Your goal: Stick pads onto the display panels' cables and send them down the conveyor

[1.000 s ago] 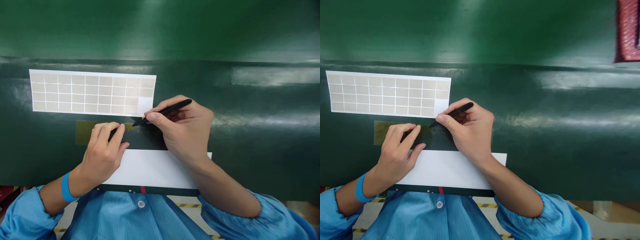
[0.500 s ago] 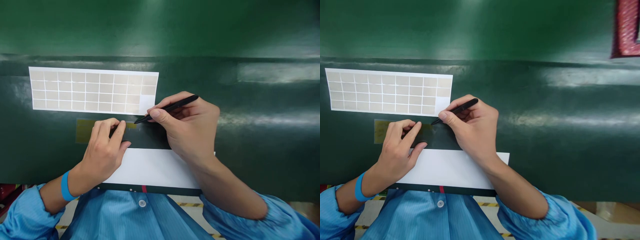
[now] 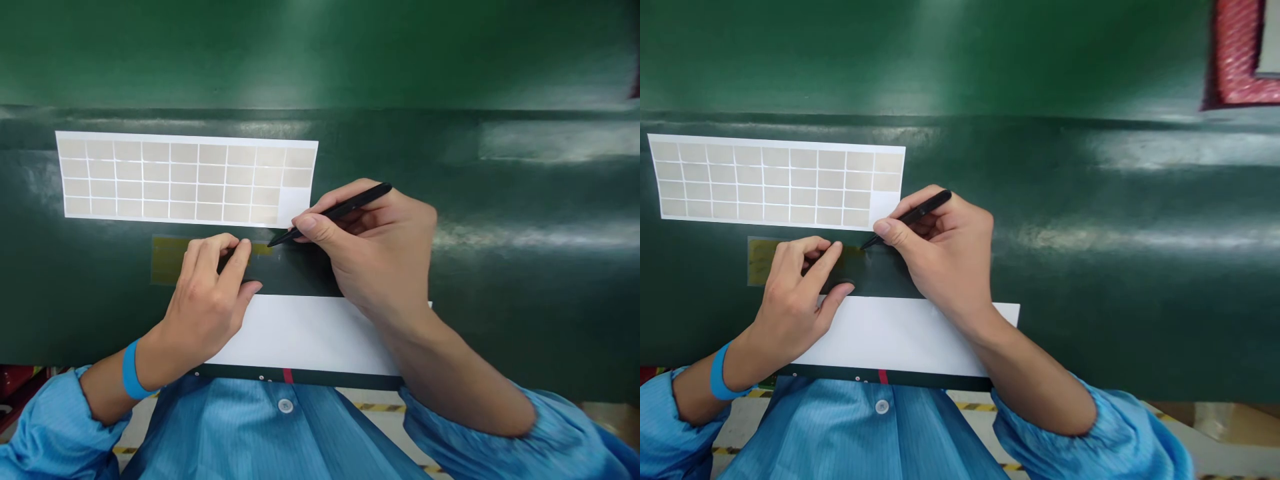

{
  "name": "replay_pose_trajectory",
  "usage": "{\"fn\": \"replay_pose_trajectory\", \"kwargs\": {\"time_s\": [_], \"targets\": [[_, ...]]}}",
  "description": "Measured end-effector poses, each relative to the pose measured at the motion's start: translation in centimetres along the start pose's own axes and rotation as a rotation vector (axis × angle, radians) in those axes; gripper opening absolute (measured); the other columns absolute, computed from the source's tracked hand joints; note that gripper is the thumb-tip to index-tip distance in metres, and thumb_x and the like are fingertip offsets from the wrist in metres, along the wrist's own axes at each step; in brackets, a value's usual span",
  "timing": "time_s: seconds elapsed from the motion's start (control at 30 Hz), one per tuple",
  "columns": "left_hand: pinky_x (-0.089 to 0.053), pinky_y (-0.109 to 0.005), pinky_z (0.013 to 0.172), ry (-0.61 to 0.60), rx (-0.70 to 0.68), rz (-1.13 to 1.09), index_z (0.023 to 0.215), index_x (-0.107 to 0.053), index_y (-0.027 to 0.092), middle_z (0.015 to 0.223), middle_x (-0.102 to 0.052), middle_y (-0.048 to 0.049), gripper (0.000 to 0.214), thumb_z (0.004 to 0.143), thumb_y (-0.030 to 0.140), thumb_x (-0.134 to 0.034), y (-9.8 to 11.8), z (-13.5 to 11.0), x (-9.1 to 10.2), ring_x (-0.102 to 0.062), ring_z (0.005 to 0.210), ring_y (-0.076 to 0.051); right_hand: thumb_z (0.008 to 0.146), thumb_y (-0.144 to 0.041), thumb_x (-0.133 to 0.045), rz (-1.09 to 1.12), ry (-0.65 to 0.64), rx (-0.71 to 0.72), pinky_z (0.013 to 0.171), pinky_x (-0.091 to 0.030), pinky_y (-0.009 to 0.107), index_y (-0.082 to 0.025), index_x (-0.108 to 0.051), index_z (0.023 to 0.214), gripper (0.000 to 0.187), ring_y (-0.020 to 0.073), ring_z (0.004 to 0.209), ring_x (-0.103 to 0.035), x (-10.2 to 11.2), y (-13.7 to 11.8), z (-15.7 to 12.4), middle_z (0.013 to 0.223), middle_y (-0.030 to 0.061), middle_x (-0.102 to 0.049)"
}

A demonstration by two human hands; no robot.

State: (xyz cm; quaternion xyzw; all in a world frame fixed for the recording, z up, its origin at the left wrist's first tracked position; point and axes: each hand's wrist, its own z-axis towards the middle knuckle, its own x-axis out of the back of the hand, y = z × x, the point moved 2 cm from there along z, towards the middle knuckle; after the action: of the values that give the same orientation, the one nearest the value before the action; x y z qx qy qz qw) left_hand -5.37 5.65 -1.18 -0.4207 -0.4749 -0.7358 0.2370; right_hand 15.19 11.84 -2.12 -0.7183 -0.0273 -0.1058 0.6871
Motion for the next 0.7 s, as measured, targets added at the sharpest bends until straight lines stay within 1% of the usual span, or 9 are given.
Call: {"fn": "replay_pose_trajectory", "kwargs": {"time_s": [0.13, 0.23, 0.3, 0.4, 0.5, 0.57, 0.6, 0.67, 0.7], "targets": [[-0.065, -0.05, 0.089, 0.006, 0.006, -0.011, 0.144, -0.059, 0.009, 0.128, -0.066, -0.0204, 0.042, 0.104, 0.019, -0.069, -0.3, 0.0, 0.0, -0.062, 0.115, -0.032, 0.08, -0.028, -0.098, 0.067, 0.004, 0.029, 0.057, -0.06, 0.026, -0.026, -0.077, 0.081, 0.021, 0.0147, 0.063, -0.073, -0.2, 0.3, -0.3, 0.075, -0.0036, -0.077], [-0.065, -0.05, 0.087, 0.019, 0.004, 0.002, 0.143, -0.061, 0.011, 0.129, -0.065, -0.02, 0.042, 0.104, 0.023, -0.07, -0.7, 0.0, -0.2, -0.063, 0.112, -0.031, 0.081, -0.037, -0.098, 0.25, -0.045, -0.022, 0.06, -0.066, 0.028, -0.025, -0.077, 0.082, 0.024, 0.0171, 0.064, -0.076, 0.0, 0.1, -0.2, 0.075, -0.0012, -0.079], [-0.065, -0.049, 0.088, 0.025, 0.012, 0.013, 0.143, -0.062, 0.012, 0.128, -0.065, -0.0191, 0.042, 0.103, 0.024, -0.071, -1.0, -0.2, -0.3, -0.063, 0.111, -0.031, 0.079, -0.042, -0.099, 0.389, -0.03, -0.07, 0.059, -0.067, 0.027, -0.024, -0.076, 0.081, 0.03, 0.0176, 0.063, -0.076, 0.9, -0.2, 0.3, 0.073, -0.0003, -0.078], [-0.065, -0.05, 0.092, 0.006, 0.043, 0.033, 0.141, -0.065, 0.013, 0.128, -0.067, -0.018, 0.039, 0.104, 0.026, -0.069, -1.0, -0.4, 0.6, -0.065, 0.112, -0.03, 0.072, -0.042, -0.103, 0.53, 0.107, -0.096, 0.055, -0.066, 0.023, -0.023, -0.074, 0.077, 0.035, 0.016, 0.06, -0.075, 4.0, -0.3, 1.6, 0.07, -0.0012, -0.077], [-0.065, -0.047, 0.094, -0.08, 0.079, 0.084, 0.139, -0.067, 0.011, 0.128, -0.071, -0.0171, 0.037, 0.107, 0.028, -0.064, 0.2, 0.9, 3.5, -0.07, 0.116, -0.031, 0.068, -0.04, -0.105, 0.594, 0.335, -0.099, 0.054, -0.066, 0.021, -0.024, -0.073, 0.078, 0.037, 0.0139, 0.057, -0.073, 8.8, 0.7, 2.9, 0.071, -0.0025, -0.076], [-0.064, -0.045, 0.091, -0.126, 0.065, 0.148, 0.136, -0.071, 0.013, 0.126, -0.074, -0.0148, 0.035, 0.109, 0.033, -0.059, 1.7, 3.6, 5.8, -0.073, 0.112, -0.031, 0.064, -0.043, -0.106, 0.623, 0.474, -0.104, 0.053, -0.066, 0.022, -0.023, -0.071, 0.076, 0.042, 0.0133, 0.055, -0.072, 12.3, 1.7, 3.8, 0.069, -0.0032, -0.075], [-0.062, -0.044, 0.088, -0.141, 0.047, 0.17, 0.132, -0.073, 0.016, 0.124, -0.076, -0.0129, 0.034, 0.11, 0.036, -0.056, 2.6, 5.7, 6.8, -0.074, 0.109, -0.03, 0.061, -0.044, -0.106, 0.635, 0.527, -0.103, 0.053, -0.066, 0.022, -0.022, -0.07, 0.075, 0.045, 0.0133, 0.055, -0.071, 14.0, 2.2, 4.2, 0.068, -0.0034, -0.074], [-0.058, -0.041, 0.081, -0.187, -0.013, 0.181, 0.116, -0.079, 0.022, 0.113, -0.079, -0.0085, 0.032, 0.109, 0.038, -0.053, 4.7, 11.6, 7.5, -0.075, 0.097, -0.028, 0.058, -0.045, -0.106, 0.656, 0.62, -0.08, 0.054, -0.066, 0.023, -0.022, -0.068, 0.074, 0.048, 0.0132, 0.056, -0.072, 17.2, 3.0, 4.9, 0.067, -0.004, -0.073], [-0.055, -0.04, 0.077, -0.221, -0.033, 0.17, 0.105, -0.081, 0.023, 0.104, -0.08, -0.0069, 0.031, 0.108, 0.037, -0.053, 6.0, 15.3, 7.1, -0.074, 0.091, -0.027, 0.058, -0.043, -0.106, 0.668, 0.669, -0.059, 0.055, -0.067, 0.022, -0.022, -0.067, 0.075, 0.048, 0.0126, 0.057, -0.072, 18.6, 3.3, 5.2, 0.068, -0.0041, -0.072]]}}
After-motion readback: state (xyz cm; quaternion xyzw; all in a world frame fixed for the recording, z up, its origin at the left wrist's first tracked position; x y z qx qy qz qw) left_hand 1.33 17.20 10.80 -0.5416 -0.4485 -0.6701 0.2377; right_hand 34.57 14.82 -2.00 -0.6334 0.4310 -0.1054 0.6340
